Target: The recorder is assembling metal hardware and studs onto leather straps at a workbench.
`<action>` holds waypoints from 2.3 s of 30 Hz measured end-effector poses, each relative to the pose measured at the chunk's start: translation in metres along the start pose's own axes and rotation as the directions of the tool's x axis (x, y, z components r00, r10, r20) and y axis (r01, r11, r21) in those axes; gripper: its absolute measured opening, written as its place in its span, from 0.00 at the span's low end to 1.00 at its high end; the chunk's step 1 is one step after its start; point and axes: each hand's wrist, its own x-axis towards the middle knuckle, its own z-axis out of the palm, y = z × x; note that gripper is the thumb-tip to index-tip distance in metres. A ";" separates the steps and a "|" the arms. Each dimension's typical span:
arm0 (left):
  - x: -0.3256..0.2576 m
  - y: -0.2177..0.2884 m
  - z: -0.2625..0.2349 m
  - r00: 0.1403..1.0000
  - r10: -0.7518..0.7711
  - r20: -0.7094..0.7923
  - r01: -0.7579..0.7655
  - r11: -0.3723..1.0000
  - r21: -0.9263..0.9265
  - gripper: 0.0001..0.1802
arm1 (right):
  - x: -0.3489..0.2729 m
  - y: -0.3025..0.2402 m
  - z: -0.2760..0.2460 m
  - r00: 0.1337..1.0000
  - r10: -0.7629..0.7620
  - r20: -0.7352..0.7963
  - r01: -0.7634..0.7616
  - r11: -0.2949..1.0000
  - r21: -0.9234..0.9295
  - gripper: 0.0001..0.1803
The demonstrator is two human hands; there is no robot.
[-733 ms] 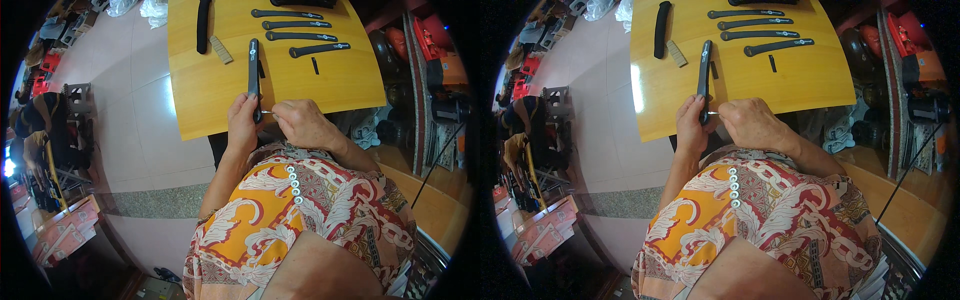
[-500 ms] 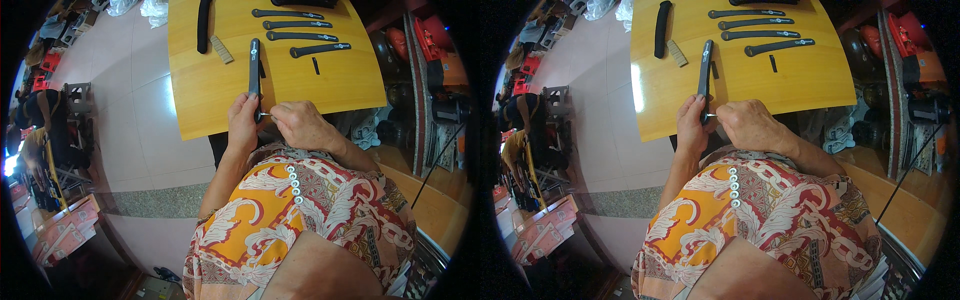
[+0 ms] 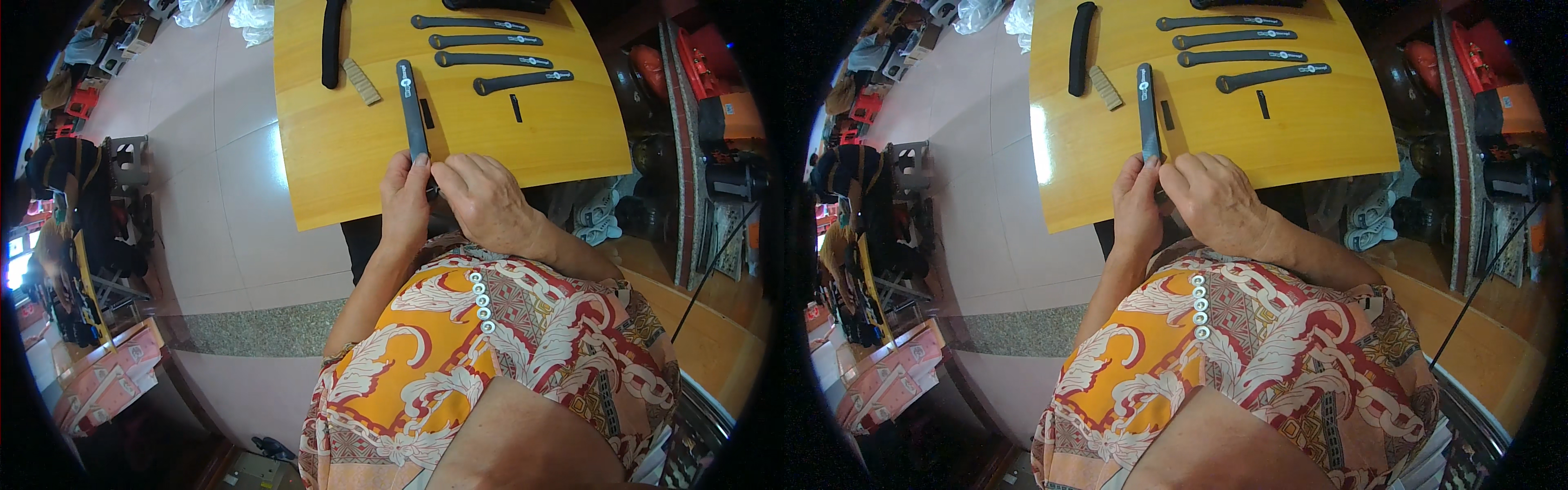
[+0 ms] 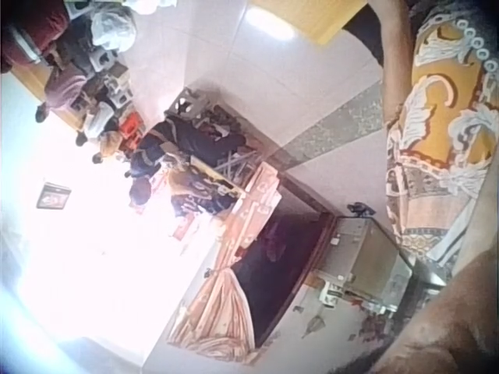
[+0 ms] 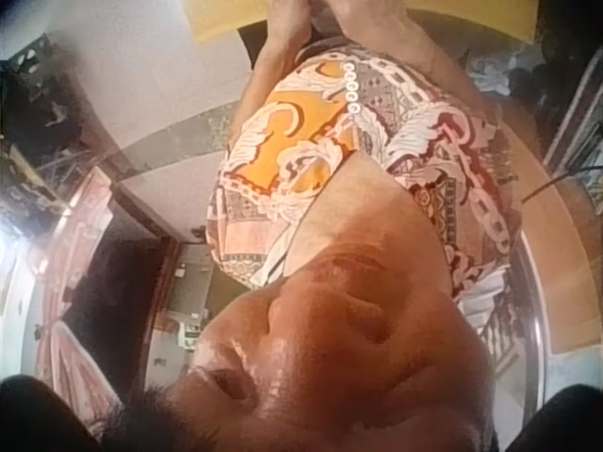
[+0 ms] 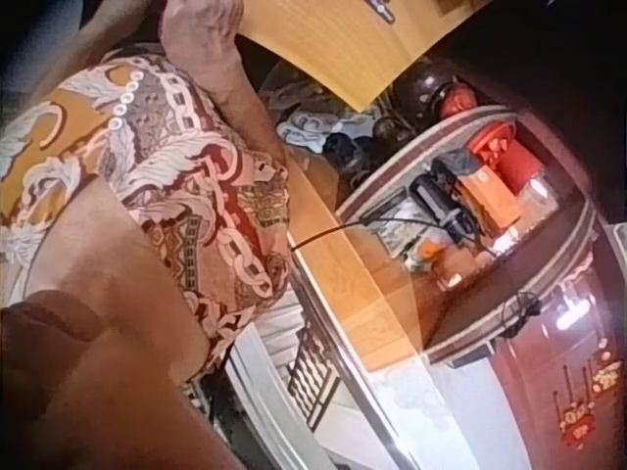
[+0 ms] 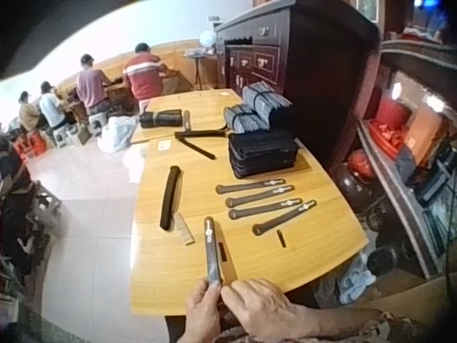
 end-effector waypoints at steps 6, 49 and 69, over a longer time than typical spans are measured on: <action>-0.001 -0.003 -0.006 1.000 0.002 0.000 -0.002 0.993 -0.115 0.19 | 0.001 -0.001 0.001 0.995 0.084 0.046 -0.091 0.978 0.187 0.11; -0.038 -0.015 -0.017 0.990 0.100 0.098 -0.070 0.962 -0.265 0.10 | 0.067 0.023 0.021 0.861 0.435 -0.264 -0.291 0.847 0.445 0.03; -0.004 0.019 -0.031 0.922 0.224 0.316 -0.070 0.899 -0.433 0.40 | 0.048 -0.003 -0.011 0.975 0.189 0.121 -0.213 0.610 0.763 0.04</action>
